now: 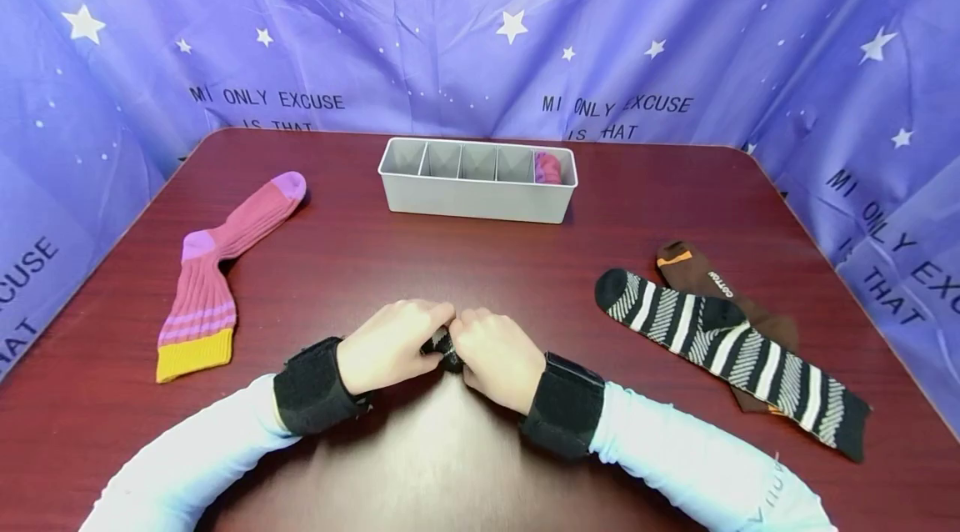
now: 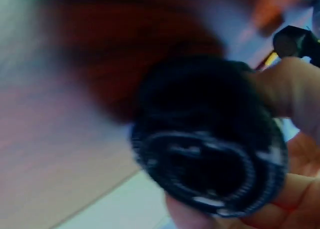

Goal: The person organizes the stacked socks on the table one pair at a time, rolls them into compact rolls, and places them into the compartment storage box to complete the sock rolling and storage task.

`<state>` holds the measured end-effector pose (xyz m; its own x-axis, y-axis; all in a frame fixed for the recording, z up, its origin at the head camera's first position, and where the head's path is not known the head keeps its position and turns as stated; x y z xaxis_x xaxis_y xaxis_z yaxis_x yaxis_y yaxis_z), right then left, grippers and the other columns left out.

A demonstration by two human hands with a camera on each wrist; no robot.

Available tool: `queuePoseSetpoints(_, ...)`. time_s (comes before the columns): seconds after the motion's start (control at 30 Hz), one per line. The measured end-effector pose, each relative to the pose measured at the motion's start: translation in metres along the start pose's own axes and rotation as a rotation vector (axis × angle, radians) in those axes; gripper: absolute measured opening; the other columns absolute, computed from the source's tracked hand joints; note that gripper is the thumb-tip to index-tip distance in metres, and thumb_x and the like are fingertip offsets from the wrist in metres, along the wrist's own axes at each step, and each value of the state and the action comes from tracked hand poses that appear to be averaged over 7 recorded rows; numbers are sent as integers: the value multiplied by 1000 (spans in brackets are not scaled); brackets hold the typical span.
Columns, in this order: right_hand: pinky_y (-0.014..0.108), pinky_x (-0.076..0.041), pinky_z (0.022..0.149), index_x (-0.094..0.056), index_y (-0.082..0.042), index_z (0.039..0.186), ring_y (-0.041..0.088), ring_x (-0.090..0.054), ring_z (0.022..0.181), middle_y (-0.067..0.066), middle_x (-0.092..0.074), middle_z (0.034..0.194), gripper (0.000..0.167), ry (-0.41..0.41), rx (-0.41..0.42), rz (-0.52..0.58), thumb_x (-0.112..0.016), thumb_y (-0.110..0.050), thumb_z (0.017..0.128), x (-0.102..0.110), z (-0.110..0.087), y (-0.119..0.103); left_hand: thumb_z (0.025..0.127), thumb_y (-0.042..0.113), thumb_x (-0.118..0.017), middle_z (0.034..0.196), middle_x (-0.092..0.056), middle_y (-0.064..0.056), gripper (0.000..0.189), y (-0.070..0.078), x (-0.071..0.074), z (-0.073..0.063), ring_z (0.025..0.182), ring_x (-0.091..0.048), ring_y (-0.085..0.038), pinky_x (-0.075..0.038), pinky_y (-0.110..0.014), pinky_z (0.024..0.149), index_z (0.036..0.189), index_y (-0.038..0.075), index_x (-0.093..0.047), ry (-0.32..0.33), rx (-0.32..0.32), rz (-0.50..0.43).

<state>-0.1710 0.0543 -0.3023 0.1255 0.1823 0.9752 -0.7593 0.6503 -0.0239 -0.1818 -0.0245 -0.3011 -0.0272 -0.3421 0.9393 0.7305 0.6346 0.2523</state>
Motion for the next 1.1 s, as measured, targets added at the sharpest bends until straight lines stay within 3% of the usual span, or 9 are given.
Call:
queuePoseSetpoints(0.1, 26, -41, 54, -55, -10, 75, 10, -48, 60, -4, -53, 67, 23, -60, -32, 68, -65, -14, 55, 5, 7, 16, 67, 18, -66, 76, -56, 4, 26, -9, 3, 1, 65, -51, -9, -42, -24, 57, 88, 10, -52, -35, 21, -38)
queuePoseSetpoints(0.23, 23, -38, 52, -60, -12, 78, 7, -47, 56, -6, -55, 66, 22, -108, -184, 164, -63, -16, 56, 32, 22, 56, 72, 31, -64, 95, -60, 2, 41, -35, 23, 7, 83, -56, -10, -46, -26, 70, 107, 12, -53, -18, 88, -115)
queuePoseSetpoints(0.47, 26, -41, 51, -65, -3, 90, 13, -53, 57, 11, -65, 75, 33, -73, -597, 323, -66, -24, 65, 92, 58, 150, 76, 21, -59, 100, -60, -13, 36, -112, 76, 47, 94, -56, -25, -43, -35, 81, 105, 1, -54, 233, 322, -82)
queuePoseSetpoints(0.6, 24, -40, 51, -66, -1, 87, 12, -55, 53, 10, -66, 72, 40, -28, -800, 374, -70, -33, 64, 98, 68, 189, 78, 16, -53, 106, -58, -19, 37, -154, 84, 62, 99, -54, -30, -41, -38, 84, 110, -4, -52, 347, 516, -116)
queuePoseSetpoints(0.7, 24, -40, 47, -67, -2, 80, 12, -53, 47, 6, -62, 60, 39, -2, -911, 401, -70, -36, 62, 81, 72, 205, 79, 25, -50, 104, -59, -16, 38, -231, 30, 76, 96, -55, -29, -42, -37, 81, 109, 1, -54, 413, 631, -167)
queuePoseSetpoints(0.83, 26, -40, 50, -60, -7, 56, 17, -53, 53, -2, -50, 44, 31, 41, -986, 350, -71, -36, 60, 59, 79, 211, 79, 39, -52, 96, -64, -5, 36, -340, -60, 94, 89, -57, -21, -43, -32, 74, 100, 13, -63, 452, 730, -312)
queuePoseSetpoints(0.9, 29, -42, 54, -48, -11, 46, 20, -52, 57, -4, -43, 44, 35, 57, -982, 279, -70, -35, 59, 53, 83, 210, 81, 37, -51, 98, -64, -3, 32, -357, -79, 96, 92, -57, -19, -43, -30, 76, 101, 15, -63, 418, 779, -401)
queuePoseSetpoints(0.97, 33, -44, 57, -38, -12, 46, 25, -55, 63, 0, -43, 50, 39, 67, -985, 219, -68, -33, 60, 50, 87, 209, 83, 33, -48, 103, -62, -3, 32, -359, -83, 95, 96, -56, -18, -44, -31, 79, 106, 16, -62, 381, 798, -460)
queuePoseSetpoints(1.1, 41, -47, 65, -50, -3, 66, 35, -57, 79, 16, -58, 74, 31, 63, -975, 110, -66, -29, 61, 50, 97, 205, 84, 33, -46, 98, -64, -1, 31, -336, -61, 91, 89, -57, -16, -44, -29, 75, 103, 16, -64, 416, 791, -504)
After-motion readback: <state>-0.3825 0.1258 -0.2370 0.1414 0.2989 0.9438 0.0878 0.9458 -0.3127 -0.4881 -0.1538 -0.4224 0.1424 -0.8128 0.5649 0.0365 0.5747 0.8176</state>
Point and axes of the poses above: each hand's wrist, its own z-axis towards the middle knuckle, its own x-axis out of the back of the hand, y = z × x, the point moved 6 cm from there along z, towards the middle knuckle
